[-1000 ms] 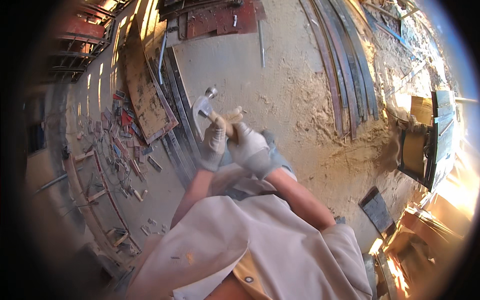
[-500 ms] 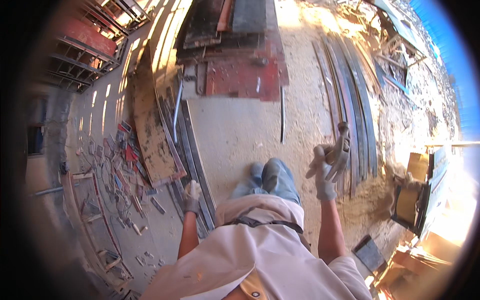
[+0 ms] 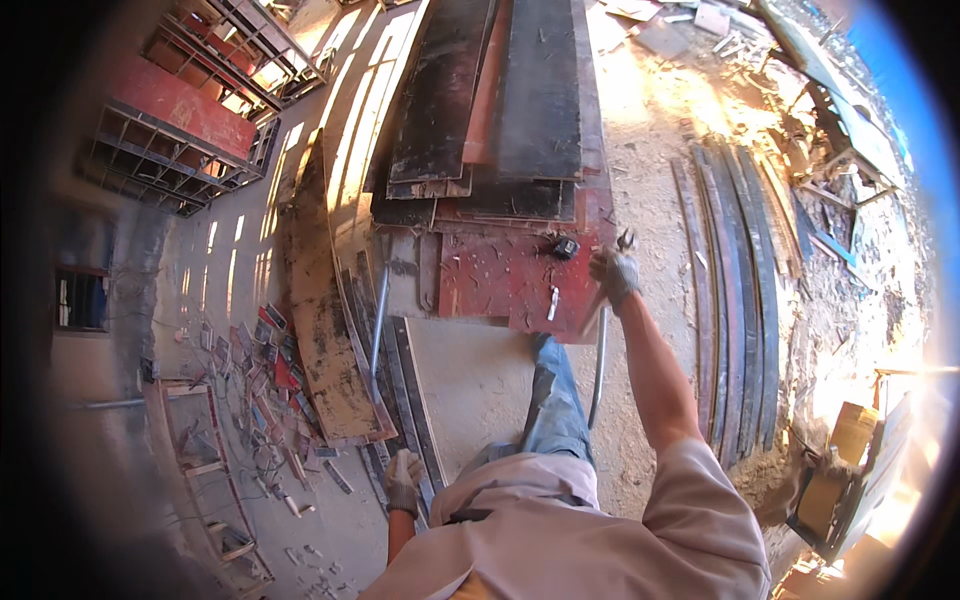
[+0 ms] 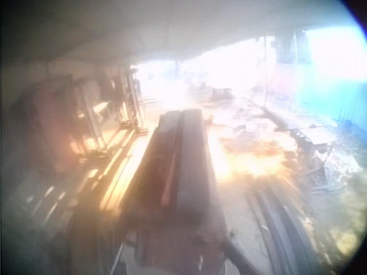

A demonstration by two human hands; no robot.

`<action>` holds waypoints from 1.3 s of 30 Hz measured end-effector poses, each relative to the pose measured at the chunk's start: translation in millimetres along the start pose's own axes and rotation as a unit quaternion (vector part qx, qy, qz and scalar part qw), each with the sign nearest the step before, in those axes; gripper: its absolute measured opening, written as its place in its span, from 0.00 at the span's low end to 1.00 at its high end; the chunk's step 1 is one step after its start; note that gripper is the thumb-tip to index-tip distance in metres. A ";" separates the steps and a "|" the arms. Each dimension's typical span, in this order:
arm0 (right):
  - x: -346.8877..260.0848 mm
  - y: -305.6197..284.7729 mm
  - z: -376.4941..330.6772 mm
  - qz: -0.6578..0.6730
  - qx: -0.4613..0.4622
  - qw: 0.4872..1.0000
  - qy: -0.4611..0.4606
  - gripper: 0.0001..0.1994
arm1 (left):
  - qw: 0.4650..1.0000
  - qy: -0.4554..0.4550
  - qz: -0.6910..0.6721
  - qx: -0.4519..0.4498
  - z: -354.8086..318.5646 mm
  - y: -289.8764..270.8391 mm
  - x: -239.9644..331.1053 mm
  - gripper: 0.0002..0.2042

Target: The person uses a hammer to repeatedly strike a large wooden board, breaking it into smaller pieces. The person lifts and repositions the board several times to access different areas for demolition.

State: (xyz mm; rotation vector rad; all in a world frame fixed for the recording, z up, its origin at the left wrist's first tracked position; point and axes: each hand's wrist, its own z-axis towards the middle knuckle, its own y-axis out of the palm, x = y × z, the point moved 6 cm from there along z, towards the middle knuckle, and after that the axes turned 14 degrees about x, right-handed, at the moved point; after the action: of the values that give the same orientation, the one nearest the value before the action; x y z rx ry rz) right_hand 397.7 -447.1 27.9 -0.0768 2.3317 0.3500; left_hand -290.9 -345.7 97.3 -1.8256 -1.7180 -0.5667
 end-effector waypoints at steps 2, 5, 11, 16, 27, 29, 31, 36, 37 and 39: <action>2.2 15.5 89.8 -0.037 0.116 0.992 0.029 0.20 | 0.979 0.012 0.137 0.149 -10.8 13.9 26.7 0.18; -6.7 56.7 190.9 -0.002 0.094 0.995 0.043 0.18 | 0.969 0.037 0.161 0.185 -26.3 51.7 65.7 0.17; -27.0 101.2 262.5 -0.119 0.176 0.977 0.011 0.12 | 0.960 0.013 0.214 0.181 -26.4 96.8 114.4 0.21; -36.6 119.4 218.3 0.038 0.193 0.980 -0.005 0.10 | 0.956 0.038 0.273 0.104 11.0 163.4 141.2 0.21; 57.6 37.3 -27.9 -0.209 0.217 0.952 0.055 0.20 | 0.939 -0.096 0.254 -0.211 144.3 375.6 90.1 0.40; 57.5 26.7 -77.1 -0.312 0.264 0.910 0.070 0.18 | 0.934 -0.157 0.259 -0.188 160.9 385.4 64.6 0.43; 36.3 32.7 -115.3 -0.391 0.308 0.867 -0.018 0.16 | 0.929 -0.200 0.233 -0.208 168.3 391.6 47.1 0.49; 38.5 71.5 -127.3 -0.118 0.235 0.957 0.126 0.13 | 0.922 -0.276 0.156 -0.223 165.1 413.6 13.5 0.53; 32.7 74.5 -113.1 -0.178 0.238 0.951 0.091 0.14 | 0.924 -0.276 0.141 -0.226 165.1 424.9 9.7 0.53; 30.5 76.0 -77.2 -0.307 0.242 0.918 0.073 0.14 | 0.926 -0.286 0.094 -0.227 163.2 445.1 4.1 0.56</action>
State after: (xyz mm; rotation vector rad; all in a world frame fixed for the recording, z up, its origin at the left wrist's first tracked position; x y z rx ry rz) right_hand 310.8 -393.7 75.6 -0.5892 2.3256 -0.5601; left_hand 139.8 -243.9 -72.9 -2.6607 -1.8336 -0.3925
